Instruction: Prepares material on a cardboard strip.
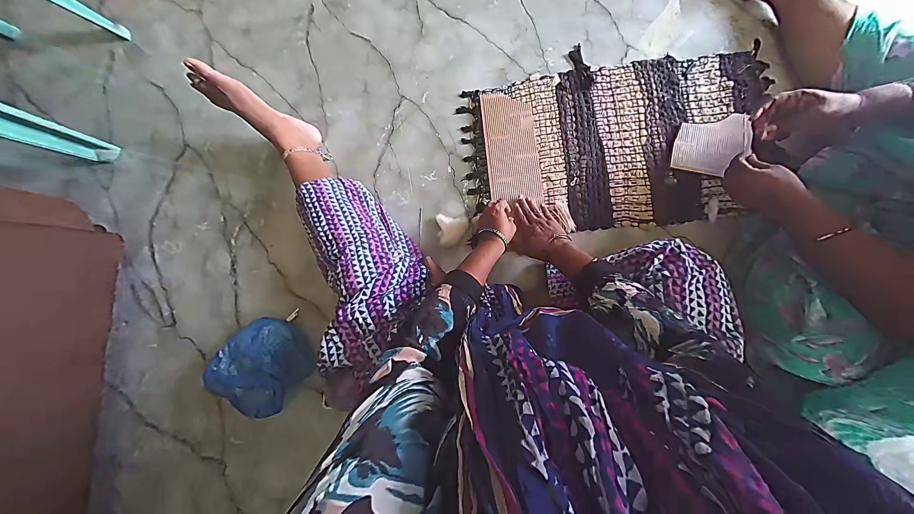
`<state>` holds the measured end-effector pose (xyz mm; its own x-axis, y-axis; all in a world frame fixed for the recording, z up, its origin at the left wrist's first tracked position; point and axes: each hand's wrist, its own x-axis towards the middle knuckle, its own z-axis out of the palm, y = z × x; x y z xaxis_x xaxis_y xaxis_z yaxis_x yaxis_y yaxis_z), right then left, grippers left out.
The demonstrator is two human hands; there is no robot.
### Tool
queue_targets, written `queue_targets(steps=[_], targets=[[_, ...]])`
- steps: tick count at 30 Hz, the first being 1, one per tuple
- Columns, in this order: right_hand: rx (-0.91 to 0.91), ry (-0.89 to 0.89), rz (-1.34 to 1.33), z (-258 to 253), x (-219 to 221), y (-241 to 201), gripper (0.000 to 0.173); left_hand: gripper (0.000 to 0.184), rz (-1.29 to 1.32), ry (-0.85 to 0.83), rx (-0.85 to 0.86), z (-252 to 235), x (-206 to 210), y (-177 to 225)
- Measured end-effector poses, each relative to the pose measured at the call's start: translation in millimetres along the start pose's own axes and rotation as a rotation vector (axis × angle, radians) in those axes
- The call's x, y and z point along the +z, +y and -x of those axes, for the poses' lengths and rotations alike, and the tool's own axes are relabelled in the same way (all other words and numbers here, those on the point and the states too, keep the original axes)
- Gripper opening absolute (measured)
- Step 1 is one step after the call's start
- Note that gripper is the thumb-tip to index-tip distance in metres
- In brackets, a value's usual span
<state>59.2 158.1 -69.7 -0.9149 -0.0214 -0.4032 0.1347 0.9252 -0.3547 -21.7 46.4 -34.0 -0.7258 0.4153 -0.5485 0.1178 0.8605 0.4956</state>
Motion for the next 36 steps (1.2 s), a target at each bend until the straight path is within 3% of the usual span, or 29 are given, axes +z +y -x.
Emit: queue_targets(steps=[3,7,10,13,15,21,27,30,33,36], targets=[[0.056,-0.133,0.028,21.6,-6.0,-6.1,0.104,0.031,-0.06,-0.087,0.004,-0.4,-2.9,-11.6],[0.099,-0.278,0.111,42.8,-22.6,-15.2,0.099,0.026,-0.11,-0.16,0.052,6.7,-5.9,-26.5],[0.06,-0.114,0.007,43.4,-37.7,-19.4,0.066,0.026,-0.1,-0.088,0.055,12.9,-6.5,-37.3],[0.023,0.021,-0.025,27.4,-38.0,-20.4,0.077,0.022,-0.042,0.08,0.112,20.9,-4.2,-43.5],[0.027,0.054,-0.023,13.2,-29.2,-22.9,0.083,0.023,-0.065,0.065,0.079,15.2,-7.2,-37.7],[0.141,-0.072,-0.024,1.9,-0.6,-28.4,0.086,0.023,-0.081,0.032,0.025,8.4,-6.1,-39.1],[0.177,-0.269,-0.027,37.3,-10.8,-35.3,0.092,0.023,-0.122,-0.083,0.105,12.7,-4.3,-46.7],[0.184,-0.352,-0.001,46.0,-29.7,-43.0,0.082,0.023,-0.172,-0.12,0.131,19.7,-4.6,-46.3],[0.183,-0.145,-0.054,40.8,-36.3,-42.4,0.061,0.023,-0.164,-0.081,0.14,23.0,-5.8,-46.5],[0.162,-0.051,-0.05,27.0,-23.2,-32.6,0.074,0.023,-0.148,-0.011,0.132,22.1,-4.4,-47.3]])
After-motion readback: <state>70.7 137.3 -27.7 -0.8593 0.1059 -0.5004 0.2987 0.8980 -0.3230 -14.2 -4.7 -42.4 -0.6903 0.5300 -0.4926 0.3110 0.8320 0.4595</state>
